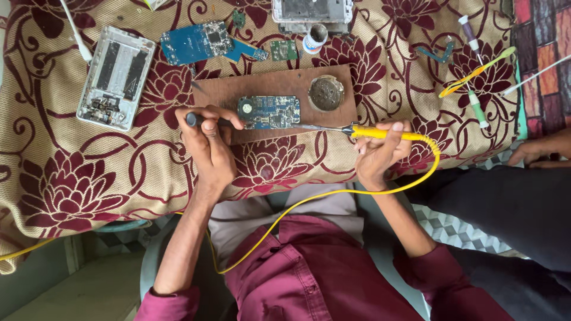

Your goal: The person uses a soldering iron and a screwdriver to work on a small circuit board placed on a wooden board. They repeatedly apply heat to specific points on the board while holding it steady.

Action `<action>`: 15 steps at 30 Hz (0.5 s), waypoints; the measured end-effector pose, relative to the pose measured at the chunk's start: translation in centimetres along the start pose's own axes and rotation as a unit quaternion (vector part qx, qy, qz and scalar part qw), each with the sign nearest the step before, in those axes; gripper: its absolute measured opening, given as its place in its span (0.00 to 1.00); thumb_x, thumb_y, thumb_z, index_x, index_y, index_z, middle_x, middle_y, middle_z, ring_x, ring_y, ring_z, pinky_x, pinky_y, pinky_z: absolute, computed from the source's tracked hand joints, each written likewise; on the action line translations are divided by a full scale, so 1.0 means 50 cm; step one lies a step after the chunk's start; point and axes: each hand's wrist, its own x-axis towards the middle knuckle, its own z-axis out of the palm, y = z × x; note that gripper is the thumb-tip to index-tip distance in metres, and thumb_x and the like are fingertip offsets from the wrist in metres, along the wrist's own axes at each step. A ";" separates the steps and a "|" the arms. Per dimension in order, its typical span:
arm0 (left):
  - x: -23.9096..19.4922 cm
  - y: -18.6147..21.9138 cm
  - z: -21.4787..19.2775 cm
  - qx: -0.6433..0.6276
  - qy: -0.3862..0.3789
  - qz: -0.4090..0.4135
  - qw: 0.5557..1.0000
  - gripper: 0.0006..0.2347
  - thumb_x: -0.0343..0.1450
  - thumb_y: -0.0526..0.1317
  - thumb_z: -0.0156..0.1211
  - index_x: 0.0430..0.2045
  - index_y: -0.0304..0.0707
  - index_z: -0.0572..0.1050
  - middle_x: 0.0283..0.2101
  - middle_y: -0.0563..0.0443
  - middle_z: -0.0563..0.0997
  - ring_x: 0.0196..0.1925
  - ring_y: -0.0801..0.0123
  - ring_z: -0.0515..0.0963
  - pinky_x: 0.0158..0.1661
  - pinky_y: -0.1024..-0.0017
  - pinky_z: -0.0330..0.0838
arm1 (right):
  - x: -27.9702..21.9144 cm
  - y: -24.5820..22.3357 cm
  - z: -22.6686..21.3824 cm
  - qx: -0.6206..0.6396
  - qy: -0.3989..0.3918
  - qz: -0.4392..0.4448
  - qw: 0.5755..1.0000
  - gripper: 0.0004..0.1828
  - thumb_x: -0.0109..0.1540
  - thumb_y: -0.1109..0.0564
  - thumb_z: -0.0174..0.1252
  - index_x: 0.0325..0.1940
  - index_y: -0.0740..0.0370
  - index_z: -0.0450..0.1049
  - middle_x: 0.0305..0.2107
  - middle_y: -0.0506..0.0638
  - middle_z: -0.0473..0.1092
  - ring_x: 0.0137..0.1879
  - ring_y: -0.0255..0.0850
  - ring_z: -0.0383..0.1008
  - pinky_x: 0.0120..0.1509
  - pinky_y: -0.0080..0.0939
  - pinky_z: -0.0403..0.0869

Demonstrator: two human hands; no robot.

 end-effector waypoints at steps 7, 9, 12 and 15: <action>-0.001 0.001 -0.001 0.010 0.002 -0.004 1.000 0.10 0.87 0.44 0.37 0.42 0.37 0.57 0.32 0.46 0.79 0.18 0.82 0.59 0.23 0.81 0.54 | -0.002 -0.009 -0.004 -0.041 -0.014 -0.017 0.999 0.19 0.77 0.46 0.45 0.42 0.65 0.60 0.17 0.51 0.60 0.19 0.36 0.61 0.26 0.36 0.64; -0.004 0.002 0.002 -0.017 0.004 -0.021 1.000 0.09 0.86 0.44 0.37 0.43 0.36 0.57 0.33 0.46 0.79 0.19 0.82 0.60 0.23 0.81 0.53 | 0.000 -0.022 -0.009 -0.076 -0.034 -0.027 0.996 0.18 0.77 0.48 0.44 0.42 0.66 0.61 0.18 0.53 0.62 0.20 0.37 0.63 0.28 0.37 0.67; -0.005 0.007 -0.002 -0.017 0.000 -0.017 1.000 0.09 0.86 0.43 0.37 0.43 0.36 0.58 0.33 0.45 0.79 0.20 0.82 0.60 0.23 0.81 0.53 | 0.001 -0.046 -0.002 -0.082 -0.052 -0.017 0.995 0.17 0.78 0.52 0.44 0.41 0.67 0.60 0.20 0.53 0.62 0.20 0.37 0.65 0.28 0.36 0.69; 0.002 0.004 0.005 -0.015 0.000 -0.005 1.000 0.09 0.87 0.43 0.37 0.44 0.36 0.58 0.34 0.46 0.79 0.20 0.82 0.60 0.24 0.81 0.54 | 0.022 -0.070 0.007 -0.117 -0.063 -0.022 0.991 0.15 0.77 0.55 0.45 0.39 0.67 0.58 0.22 0.55 0.64 0.22 0.38 0.67 0.27 0.36 0.67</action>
